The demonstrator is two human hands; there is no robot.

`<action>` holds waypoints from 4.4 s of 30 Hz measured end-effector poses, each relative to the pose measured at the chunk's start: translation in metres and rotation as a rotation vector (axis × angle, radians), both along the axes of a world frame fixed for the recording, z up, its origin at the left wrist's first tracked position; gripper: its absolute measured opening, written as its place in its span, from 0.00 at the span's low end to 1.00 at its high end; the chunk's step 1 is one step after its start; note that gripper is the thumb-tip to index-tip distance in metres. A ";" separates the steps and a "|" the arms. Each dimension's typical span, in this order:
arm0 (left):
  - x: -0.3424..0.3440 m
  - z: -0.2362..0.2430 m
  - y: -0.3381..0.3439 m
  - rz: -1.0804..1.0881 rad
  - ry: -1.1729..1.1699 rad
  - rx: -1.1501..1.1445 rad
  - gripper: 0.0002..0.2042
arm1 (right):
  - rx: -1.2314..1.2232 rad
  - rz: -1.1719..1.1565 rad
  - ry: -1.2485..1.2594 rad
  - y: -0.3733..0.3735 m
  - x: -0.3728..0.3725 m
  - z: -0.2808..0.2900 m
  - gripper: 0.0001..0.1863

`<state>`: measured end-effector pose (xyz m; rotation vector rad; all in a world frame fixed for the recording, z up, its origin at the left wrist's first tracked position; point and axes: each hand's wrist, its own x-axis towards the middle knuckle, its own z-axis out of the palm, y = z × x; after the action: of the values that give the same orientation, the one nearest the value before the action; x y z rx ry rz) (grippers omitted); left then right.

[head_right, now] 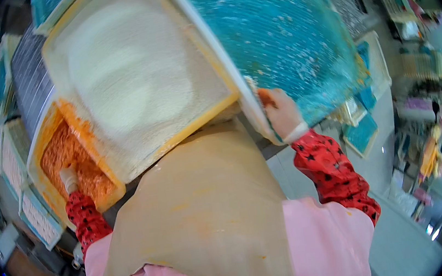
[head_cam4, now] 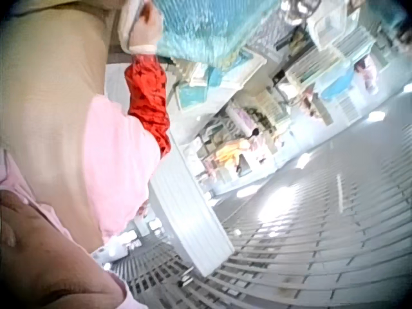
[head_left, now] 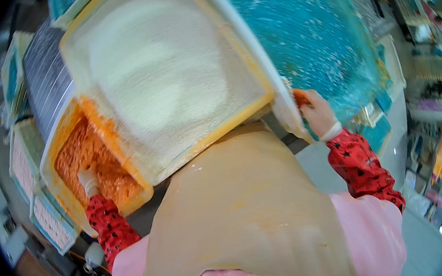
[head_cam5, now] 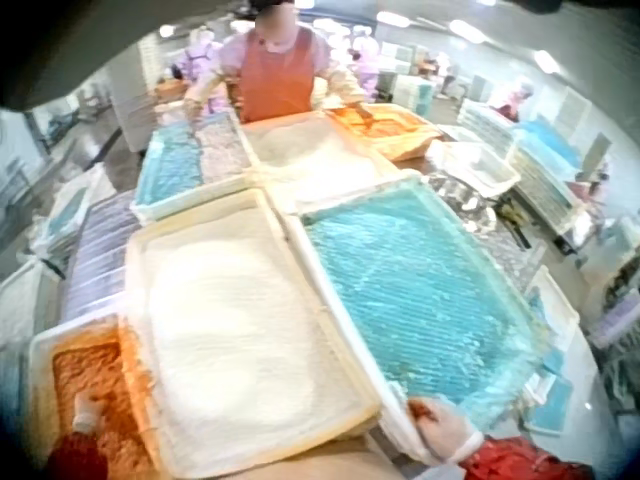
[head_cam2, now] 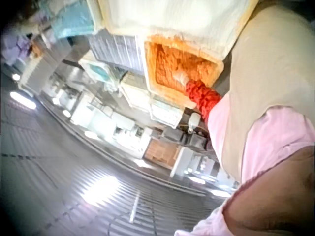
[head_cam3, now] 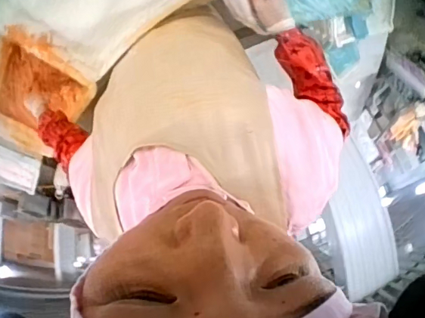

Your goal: The person scoops an orange paste from a container, rolls it into small pieces, coats them in a white granular substance, and places the coated pieces onto a tray. The process is repeated continuously throughout the clip.

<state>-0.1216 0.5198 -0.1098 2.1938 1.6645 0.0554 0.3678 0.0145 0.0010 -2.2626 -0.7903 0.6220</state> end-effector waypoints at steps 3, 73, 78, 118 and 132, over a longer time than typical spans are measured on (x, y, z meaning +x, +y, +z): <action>-0.036 0.015 0.017 0.309 -0.111 -0.081 0.12 | -0.063 0.035 0.037 -0.001 0.008 -0.003 0.16; -0.011 -0.022 0.005 -0.022 -0.183 -0.265 0.13 | 0.536 -0.474 0.509 0.056 0.011 -0.013 0.21; 0.060 0.077 0.011 -0.058 -0.079 -0.199 0.12 | 0.478 -0.300 0.487 0.067 -0.014 0.002 0.20; 0.047 -0.036 -0.009 -0.103 0.234 0.163 0.22 | 0.548 -0.310 1.287 0.173 -0.012 0.021 0.23; 0.026 -0.041 0.087 0.450 0.257 -0.182 0.23 | 0.371 -0.502 0.174 0.032 0.020 -0.022 0.20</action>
<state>-0.0959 0.6070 -0.1511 1.7157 2.1824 -0.2577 0.3882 0.0460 -0.0206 -1.9241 -0.2086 0.3865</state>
